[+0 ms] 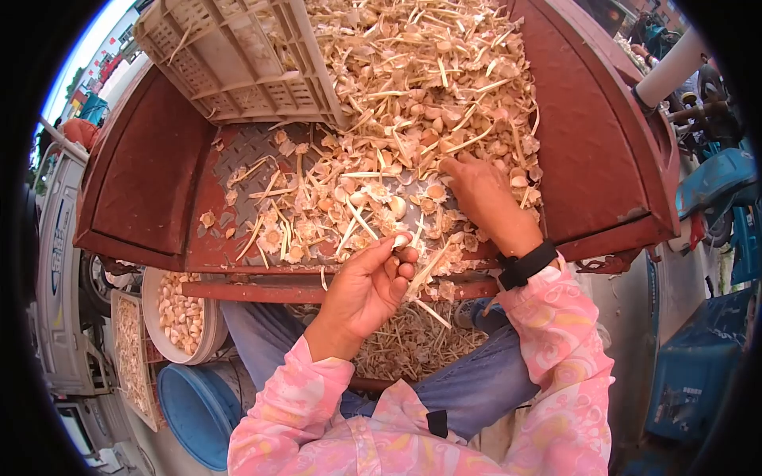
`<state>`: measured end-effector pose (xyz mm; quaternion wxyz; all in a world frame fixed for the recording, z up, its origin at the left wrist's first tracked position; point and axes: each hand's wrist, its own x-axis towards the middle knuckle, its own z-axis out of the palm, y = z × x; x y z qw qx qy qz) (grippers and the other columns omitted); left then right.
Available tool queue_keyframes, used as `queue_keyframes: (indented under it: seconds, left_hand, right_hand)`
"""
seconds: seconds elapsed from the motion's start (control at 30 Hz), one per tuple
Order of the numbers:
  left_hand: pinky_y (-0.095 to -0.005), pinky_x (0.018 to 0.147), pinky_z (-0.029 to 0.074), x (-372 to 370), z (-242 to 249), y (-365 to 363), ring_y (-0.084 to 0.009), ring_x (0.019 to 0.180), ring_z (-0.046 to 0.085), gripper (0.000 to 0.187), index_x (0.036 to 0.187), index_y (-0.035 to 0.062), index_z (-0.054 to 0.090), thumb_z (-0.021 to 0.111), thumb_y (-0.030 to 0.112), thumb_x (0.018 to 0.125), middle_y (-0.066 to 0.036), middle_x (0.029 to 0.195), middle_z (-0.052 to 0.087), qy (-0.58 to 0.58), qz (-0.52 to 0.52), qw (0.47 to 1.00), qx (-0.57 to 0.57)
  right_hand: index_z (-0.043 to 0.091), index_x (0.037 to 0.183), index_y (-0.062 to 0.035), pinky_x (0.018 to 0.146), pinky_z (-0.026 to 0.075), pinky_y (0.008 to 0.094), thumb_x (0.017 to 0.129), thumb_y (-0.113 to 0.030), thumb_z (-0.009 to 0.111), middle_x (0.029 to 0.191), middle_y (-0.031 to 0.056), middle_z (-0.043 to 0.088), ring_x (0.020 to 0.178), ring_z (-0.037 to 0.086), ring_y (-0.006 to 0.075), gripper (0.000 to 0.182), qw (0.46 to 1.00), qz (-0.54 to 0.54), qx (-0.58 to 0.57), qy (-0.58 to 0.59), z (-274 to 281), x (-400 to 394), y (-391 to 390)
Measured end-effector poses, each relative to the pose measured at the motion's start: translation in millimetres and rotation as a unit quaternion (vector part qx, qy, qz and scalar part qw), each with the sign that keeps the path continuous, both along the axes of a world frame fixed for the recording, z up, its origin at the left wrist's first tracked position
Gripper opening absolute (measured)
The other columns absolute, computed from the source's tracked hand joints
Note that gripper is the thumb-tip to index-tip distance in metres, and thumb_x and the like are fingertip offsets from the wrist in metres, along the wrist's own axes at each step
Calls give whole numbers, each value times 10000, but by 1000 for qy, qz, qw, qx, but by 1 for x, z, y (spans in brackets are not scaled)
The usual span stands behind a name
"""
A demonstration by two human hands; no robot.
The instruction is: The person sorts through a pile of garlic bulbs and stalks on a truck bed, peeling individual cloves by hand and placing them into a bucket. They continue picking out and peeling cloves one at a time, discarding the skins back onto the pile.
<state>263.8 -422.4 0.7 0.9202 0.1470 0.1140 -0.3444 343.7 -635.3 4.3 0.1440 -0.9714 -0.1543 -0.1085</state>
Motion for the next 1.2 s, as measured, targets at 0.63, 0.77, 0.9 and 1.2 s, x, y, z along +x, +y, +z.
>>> queue_keyframes:
  seconds: [0.63, 0.77, 0.9, 1.2]
  left_hand:
    - [-217, 767, 471, 3, -6, -26, -90, 864, 575, 295, 1158, -13, 507, 569, -1, 869, -99, 1045, 599, -209, 270, 915, 215]
    - [-193, 717, 460, 6, 0, -23, -70, 828, 560, 306, 1180, 6, 515, 568, 22, 878, -74, 1026, 597, -209, 248, 930, 170]
    - [-164, 612, 438, 8, -9, -21, -34, 697, 516, 280, 1176, 13, 524, 544, 128, 921, -10, 902, 586, -191, 208, 954, 105]
    - [-213, 459, 440, 9, 10, -20, -116, 692, 511, 351, 1112, 44, 541, 443, 346, 961, -88, 938, 544, 79, 81, 993, 35]
  right_hand:
    - [523, 1028, -18, 692, 494, 225, 867, -88, 601, 925, 33, 587, 809, 601, 104, 192, 614, 98, 689, 372, 13, -62, 48]
    - [500, 1037, -12, 693, 504, 228, 881, -84, 565, 938, 66, 595, 799, 611, 129, 184, 521, 132, 754, 378, 8, -62, 46]
    - [503, 1023, -11, 687, 504, 218, 884, -92, 564, 943, 69, 600, 782, 609, 127, 173, 500, 160, 751, 401, 13, -63, 52]
    - [605, 948, -9, 592, 437, 281, 825, -97, 632, 787, 68, 591, 682, 560, 173, 154, 886, 176, 425, 64, 32, -75, 60]
